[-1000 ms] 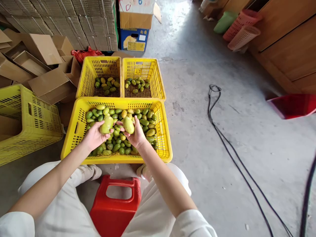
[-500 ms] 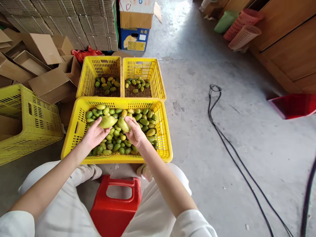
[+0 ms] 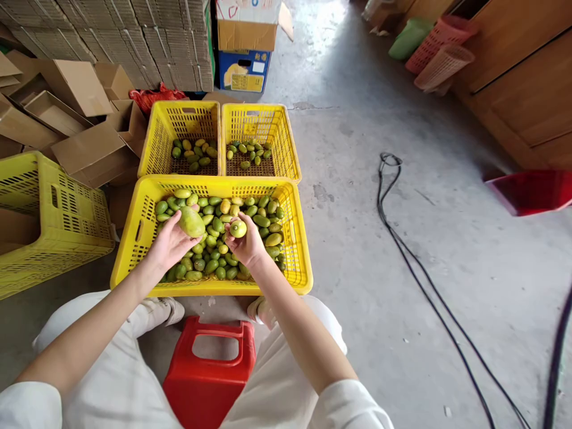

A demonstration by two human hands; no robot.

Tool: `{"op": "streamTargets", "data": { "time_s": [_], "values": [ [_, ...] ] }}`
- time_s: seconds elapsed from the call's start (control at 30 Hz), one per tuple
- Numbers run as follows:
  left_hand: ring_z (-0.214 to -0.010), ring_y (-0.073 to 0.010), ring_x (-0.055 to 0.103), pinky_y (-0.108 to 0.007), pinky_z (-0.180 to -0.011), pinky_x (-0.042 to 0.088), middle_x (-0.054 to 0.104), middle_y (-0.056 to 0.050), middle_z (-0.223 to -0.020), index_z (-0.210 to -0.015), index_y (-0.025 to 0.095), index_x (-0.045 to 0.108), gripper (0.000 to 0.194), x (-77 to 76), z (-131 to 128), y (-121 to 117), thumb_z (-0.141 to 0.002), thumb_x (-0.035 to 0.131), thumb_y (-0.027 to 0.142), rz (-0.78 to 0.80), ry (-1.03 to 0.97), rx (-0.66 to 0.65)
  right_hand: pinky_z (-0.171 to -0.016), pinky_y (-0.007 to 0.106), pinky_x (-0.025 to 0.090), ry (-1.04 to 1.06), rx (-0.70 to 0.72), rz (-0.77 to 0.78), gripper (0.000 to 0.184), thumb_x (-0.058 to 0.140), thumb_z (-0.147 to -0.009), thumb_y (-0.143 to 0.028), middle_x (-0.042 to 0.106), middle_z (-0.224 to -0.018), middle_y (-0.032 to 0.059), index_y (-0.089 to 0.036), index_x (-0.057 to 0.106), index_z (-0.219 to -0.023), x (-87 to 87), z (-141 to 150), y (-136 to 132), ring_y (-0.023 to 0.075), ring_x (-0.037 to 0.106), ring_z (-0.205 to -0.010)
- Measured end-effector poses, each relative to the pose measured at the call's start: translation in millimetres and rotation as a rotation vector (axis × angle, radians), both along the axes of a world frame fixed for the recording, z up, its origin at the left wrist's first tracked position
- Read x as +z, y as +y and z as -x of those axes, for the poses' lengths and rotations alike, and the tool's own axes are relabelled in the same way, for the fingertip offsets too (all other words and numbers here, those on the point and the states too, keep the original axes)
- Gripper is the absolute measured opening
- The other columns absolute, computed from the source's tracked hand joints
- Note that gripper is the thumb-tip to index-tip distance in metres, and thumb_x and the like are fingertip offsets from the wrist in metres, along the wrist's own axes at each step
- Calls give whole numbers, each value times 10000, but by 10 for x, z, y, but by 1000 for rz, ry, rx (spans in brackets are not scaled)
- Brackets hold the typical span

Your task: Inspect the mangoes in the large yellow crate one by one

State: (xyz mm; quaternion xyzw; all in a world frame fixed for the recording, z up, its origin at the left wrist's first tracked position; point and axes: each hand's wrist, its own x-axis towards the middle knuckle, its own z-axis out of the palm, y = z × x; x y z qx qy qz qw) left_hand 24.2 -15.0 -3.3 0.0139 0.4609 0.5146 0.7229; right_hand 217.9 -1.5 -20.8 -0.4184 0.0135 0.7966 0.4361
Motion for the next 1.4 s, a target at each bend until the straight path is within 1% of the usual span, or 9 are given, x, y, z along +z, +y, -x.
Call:
{"op": "streamTargets", "data": {
  "time_s": [0.1, 0.27, 0.43, 0.6, 0.77, 0.93, 1.1, 1.2, 1.4],
  "values": [
    [-990, -211, 805, -306, -923, 628, 860, -60, -1019, -1438, 227, 757, 394, -41, 7, -1, -1055, 740, 316, 52, 5, -3, -441, 161, 448, -65, -28, -3, 242, 746, -991, -283, 691, -696, -23, -233, 567, -836, 9, 39, 1, 82, 522, -500],
    [-1072, -238, 820, -300, -875, 654, 868, -119, -1172, -1475, 208, 731, 426, -44, -6, 3, -1068, 714, 335, 23, -14, -22, -533, 185, 539, -121, -68, -70, 255, 895, -896, -249, 730, -762, -32, -245, 640, -889, -56, 83, 1, 111, 657, -612],
    [-870, -197, 799, -257, -695, 645, 845, -109, -1142, -1517, 232, 675, 411, -16, -11, 17, -1119, 611, 310, 76, -86, -21, -625, 212, 601, -27, -40, -47, 126, 800, -1005, -324, 770, -848, 0, -237, 713, -978, -90, 39, -17, 134, 727, -729],
    [-703, -195, 749, -228, -508, 539, 848, -168, -1085, -1460, 158, 685, 397, -6, 3, 35, -1113, 530, 274, 136, -102, -85, -433, 177, 435, 121, 51, -98, 230, 704, -1054, -433, 737, -820, 5, -205, 724, -1067, -95, -24, -12, 99, 549, -539],
    [-722, -228, 773, -292, -616, 626, 835, -144, -939, -1446, 101, 695, 445, 59, -34, 30, -1082, 452, 184, 141, -56, -88, -391, 156, 286, 68, 63, -121, 348, 648, -1075, -545, 690, -744, -17, -206, 723, -1082, -45, -11, 16, 68, 347, -447],
    [-958, -211, 829, -291, -866, 664, 861, -85, -1130, -1499, 226, 695, 493, 8, -50, 5, -1011, 693, 152, -7, -52, -48, -469, 176, 396, -2, -17, -155, 141, 751, -1002, -365, 700, -806, -42, -275, 727, -1109, -17, 41, 14, 107, 515, -562],
    [-863, -154, 804, -228, -835, 624, 855, -65, -1127, -1447, 218, 693, 581, -142, 4, -8, -907, 823, 48, -40, -50, -28, -619, 187, 501, -58, -119, -257, 310, 849, -864, -204, 746, -957, -72, -308, 707, -1119, -29, 66, -12, 100, 628, -721],
    [-857, -157, 799, -221, -799, 610, 847, -47, -1048, -1436, 217, 706, 565, -162, 14, -11, -908, 840, 66, -49, -41, -1, -667, 198, 532, -62, -149, -285, 331, 864, -830, -161, 749, -958, -72, -299, 679, -1066, -19, 68, -15, 107, 644, -761],
    [-1181, -231, 802, -281, -950, 623, 865, -90, -1188, -1414, 238, 753, 356, -56, -4, -13, -1062, 704, 222, -34, -4, 28, -688, 200, 567, -37, -191, -276, 259, 815, -855, -128, 760, -939, -64, -288, 685, -1012, 21, 85, -20, 118, 671, -789]
  ]
}}
